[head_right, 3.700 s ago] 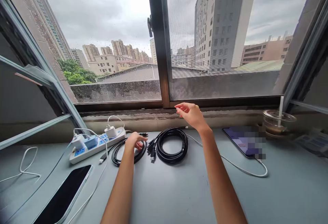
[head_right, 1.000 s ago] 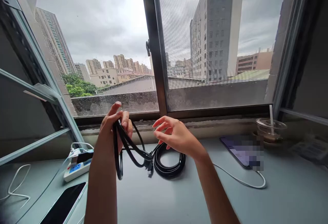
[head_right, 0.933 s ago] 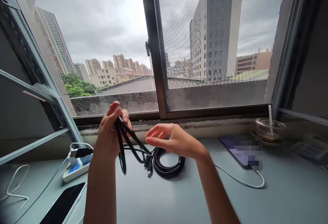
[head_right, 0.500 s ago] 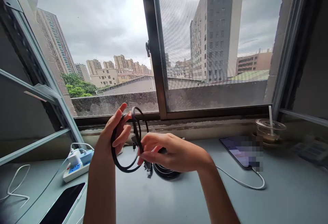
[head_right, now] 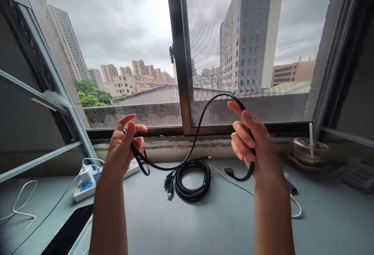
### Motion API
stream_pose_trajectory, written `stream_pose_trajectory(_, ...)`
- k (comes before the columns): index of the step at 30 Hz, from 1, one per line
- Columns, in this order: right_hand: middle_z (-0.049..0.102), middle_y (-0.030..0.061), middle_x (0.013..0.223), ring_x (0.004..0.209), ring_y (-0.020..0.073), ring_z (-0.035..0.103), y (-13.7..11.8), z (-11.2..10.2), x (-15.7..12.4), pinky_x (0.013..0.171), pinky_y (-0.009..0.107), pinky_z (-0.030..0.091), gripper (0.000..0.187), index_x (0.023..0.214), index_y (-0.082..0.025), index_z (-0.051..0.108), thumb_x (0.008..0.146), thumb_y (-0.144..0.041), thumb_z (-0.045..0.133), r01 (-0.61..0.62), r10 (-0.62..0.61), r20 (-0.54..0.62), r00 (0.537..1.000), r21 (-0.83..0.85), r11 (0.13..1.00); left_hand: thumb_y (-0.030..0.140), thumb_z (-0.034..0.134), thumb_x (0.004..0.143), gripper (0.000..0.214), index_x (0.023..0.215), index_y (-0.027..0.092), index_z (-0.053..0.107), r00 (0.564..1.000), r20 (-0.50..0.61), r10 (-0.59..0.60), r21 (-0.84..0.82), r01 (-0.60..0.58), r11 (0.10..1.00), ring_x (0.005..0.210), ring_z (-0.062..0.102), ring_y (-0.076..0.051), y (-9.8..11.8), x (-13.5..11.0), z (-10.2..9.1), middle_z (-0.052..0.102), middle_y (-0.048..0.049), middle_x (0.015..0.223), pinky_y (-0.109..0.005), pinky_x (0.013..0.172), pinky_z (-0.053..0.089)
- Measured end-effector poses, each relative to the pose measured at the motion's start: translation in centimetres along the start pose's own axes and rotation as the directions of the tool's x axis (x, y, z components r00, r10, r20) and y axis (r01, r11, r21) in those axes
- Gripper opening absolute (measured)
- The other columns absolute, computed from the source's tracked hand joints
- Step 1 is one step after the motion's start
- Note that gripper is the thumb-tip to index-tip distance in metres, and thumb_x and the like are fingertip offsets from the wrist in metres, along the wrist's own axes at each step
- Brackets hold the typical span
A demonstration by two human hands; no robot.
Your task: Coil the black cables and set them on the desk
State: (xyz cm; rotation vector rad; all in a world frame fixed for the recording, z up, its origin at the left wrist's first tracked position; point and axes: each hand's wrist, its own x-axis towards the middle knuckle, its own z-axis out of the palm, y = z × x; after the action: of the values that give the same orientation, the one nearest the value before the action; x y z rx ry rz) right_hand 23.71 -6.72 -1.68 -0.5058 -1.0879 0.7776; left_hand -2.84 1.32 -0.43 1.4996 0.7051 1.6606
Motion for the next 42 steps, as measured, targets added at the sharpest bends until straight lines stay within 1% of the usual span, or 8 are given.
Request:
stream_pose_trajectory(9,0.023,-0.0101,0.041,0.028,0.0047,0.02,-0.2,0.6,0.2,0.031,0.025,0.014,0.023,0.096,-0.021,0.069,0.083,-0.037,0.059,0.166,-0.156,-0.395,0.905,-0.009,0.986,0.066,0.058,0.072,0.058,0.103,0.019,0.047,0.988,-0.068,-0.139,-0.006,0.139,0.99,0.023,0.026,-0.001,-0.1,0.3,-0.1,0.057,0.0048,0.054,-0.014,0.027,0.009)
stream_pose_trajectory(14,0.03,-0.01,0.04,0.029,0.0046,0.025,-0.4,-0.2,-0.1,0.031,0.024,0.017,0.017,0.093,-0.022,0.069,0.08,-0.032,0.064,0.258,-0.301,-0.44,0.846,-0.155,0.953,0.03,0.071,0.072,0.033,0.094,0.021,0.048,0.957,-0.287,-0.043,-0.171,-0.007,0.985,0.025,0.021,-0.001,0.5,0.6,-1.3,0.04,0.0125,0.044,-0.015,0.027,0.008)
stream_pose_trajectory(19,0.03,-0.0101,0.037,0.027,0.0044,0.025,-0.6,-1.0,-0.4,0.029,0.023,0.018,0.017,0.096,-0.024,0.069,0.082,-0.03,0.062,0.289,-0.33,-0.43,0.84,-0.16,0.944,0.023,0.067,0.073,0.026,0.091,0.023,0.049,0.927,-0.373,0.052,-0.226,-0.145,0.963,0.03,0.023,-0.001,0.9,0.3,-1.0,0.037,0.0118,0.046,-0.015,0.029,0.013)
stream_pose_trajectory(22,0.03,-0.011,0.034,0.025,0.0041,0.023,-0.3,-0.6,-0.6,0.027,0.022,0.018,0.022,0.102,-0.024,0.069,0.083,-0.029,0.06,0.304,-0.351,-0.362,0.863,-0.182,0.935,0.026,0.067,0.074,0.033,0.1,0.022,0.048,0.957,-0.289,0.037,-0.163,-0.087,0.983,0.03,0.027,-0.003,1.0,-0.1,0.0,0.041,0.0115,0.044,-0.015,0.029,0.015)
stream_pose_trajectory(26,0.033,-0.0104,0.032,0.023,0.0044,0.025,0.6,0.9,-1.0,0.026,0.021,0.02,0.023,0.099,-0.021,0.073,0.08,-0.032,0.065,0.299,-0.382,-0.201,0.902,-0.347,0.889,0.032,0.064,0.076,0.065,0.131,0.016,0.033,0.994,0.035,-0.101,0.028,0.1,0.995,0.031,0.043,-0.009,1.9,-1.3,1.3,0.056,0.0066,0.047,-0.017,0.03,0.028)
stream_pose_trajectory(30,0.034,-0.0101,0.032,0.023,0.0044,0.029,1.3,2.5,-1.4,0.026,0.02,0.022,0.02,0.094,-0.023,0.075,0.08,-0.035,0.067,0.283,-0.331,-0.082,0.94,-0.353,0.892,0.036,0.059,0.082,0.086,0.146,0.008,0.009,0.897,0.306,-0.318,0.217,0.259,0.941,0.056,0.065,-0.018,3.3,-2.9,2.0,0.069,-0.0046,0.063,-0.025,0.051,0.049)
stream_pose_trajectory(35,0.047,-0.0079,0.039,0.026,0.0041,0.038,1.4,2.9,-1.3,0.027,0.016,0.028,0.03,0.11,-0.026,0.07,0.085,-0.039,0.061,0.195,-0.143,0.162,0.976,-0.373,0.907,0.038,0.059,0.084,0.083,0.149,0.017,0.012,0.88,0.337,-0.336,0.294,0.241,0.925,0.095,0.066,-0.02,3.8,-3.6,1.6,0.073,-0.0084,0.094,-0.034,0.096,0.043)
stream_pose_trajectory(42,0.067,0.0011,0.079,0.04,0.0031,0.045,2.9,4.2,-0.8,0.037,0.017,0.036,0.042,0.121,-0.024,0.064,0.088,-0.047,0.052,0.079,0.068,0.276,0.959,-0.489,0.869,0.044,0.059,0.084,0.081,0.148,0.027,0.013,0.881,0.447,-0.153,0.192,0.072,0.979,0.104,0.062,-0.02,2.9,-3.2,2.2,0.064,-0.0092,0.121,-0.034,0.095,0.043)
